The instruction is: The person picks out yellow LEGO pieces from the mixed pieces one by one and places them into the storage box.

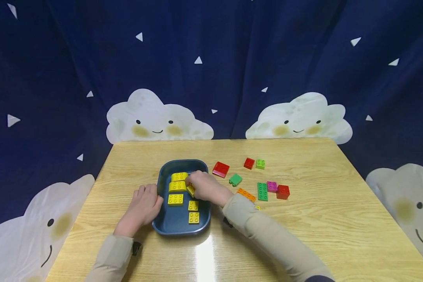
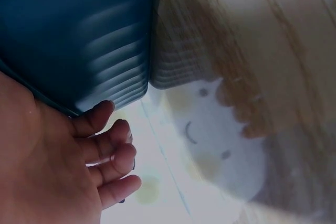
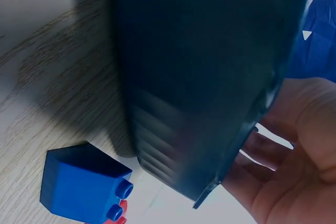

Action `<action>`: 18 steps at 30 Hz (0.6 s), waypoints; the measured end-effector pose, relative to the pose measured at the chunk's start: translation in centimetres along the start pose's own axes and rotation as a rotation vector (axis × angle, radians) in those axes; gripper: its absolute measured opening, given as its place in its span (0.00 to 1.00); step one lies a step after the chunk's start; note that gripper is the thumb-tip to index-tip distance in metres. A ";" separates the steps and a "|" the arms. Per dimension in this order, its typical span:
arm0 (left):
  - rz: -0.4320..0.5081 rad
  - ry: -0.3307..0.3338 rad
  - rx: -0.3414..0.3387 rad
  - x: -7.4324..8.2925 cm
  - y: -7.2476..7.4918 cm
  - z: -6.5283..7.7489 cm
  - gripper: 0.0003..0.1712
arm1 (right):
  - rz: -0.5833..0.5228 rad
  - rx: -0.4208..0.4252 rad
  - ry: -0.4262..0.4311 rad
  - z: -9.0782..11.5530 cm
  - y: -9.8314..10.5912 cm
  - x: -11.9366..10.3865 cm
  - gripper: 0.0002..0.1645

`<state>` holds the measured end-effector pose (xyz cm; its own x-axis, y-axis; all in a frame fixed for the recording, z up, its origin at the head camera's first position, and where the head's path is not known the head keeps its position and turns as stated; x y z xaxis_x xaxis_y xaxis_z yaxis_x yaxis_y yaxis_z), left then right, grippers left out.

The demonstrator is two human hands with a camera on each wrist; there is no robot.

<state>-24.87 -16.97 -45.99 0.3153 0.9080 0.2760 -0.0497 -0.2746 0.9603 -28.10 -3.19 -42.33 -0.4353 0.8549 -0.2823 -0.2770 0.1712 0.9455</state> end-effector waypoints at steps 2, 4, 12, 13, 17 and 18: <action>0.006 -0.003 -0.002 0.0 0.1 -0.1 0.12 | 0.007 0.000 0.002 0.0 0.1 -0.1 0.20; 0.009 -0.002 -0.006 0.0 0.1 0.0 0.12 | 0.014 -0.003 0.004 0.0 0.1 -0.3 0.20; 0.002 -0.006 0.007 0.2 0.2 0.1 0.11 | 0.010 -0.038 0.000 0.5 -0.4 -0.5 0.22; 0.000 -0.003 0.008 0.2 0.3 0.1 0.11 | 0.011 -0.042 0.001 0.5 -0.5 -0.6 0.22; -0.002 -0.004 0.008 0.2 0.2 0.1 0.11 | 0.025 -0.051 0.007 0.4 -0.9 -0.6 0.22; -0.002 -0.005 0.008 0.2 0.2 0.1 0.11 | 0.031 -0.051 0.010 0.4 -1.0 -0.6 0.22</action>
<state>-24.73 -16.86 -45.76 0.3197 0.9070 0.2741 -0.0412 -0.2757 0.9604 -27.18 -3.69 -43.03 -0.4529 0.8542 -0.2553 -0.3070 0.1195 0.9442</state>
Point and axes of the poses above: each hand's wrist, its own z-axis away from the middle knuckle, its own y-axis out of the back of the hand, x = y × z, the point moved 10 cm from there along -z, towards the middle knuckle, and after that the axes turned 8 degrees about -y, right-handed, at the moved point
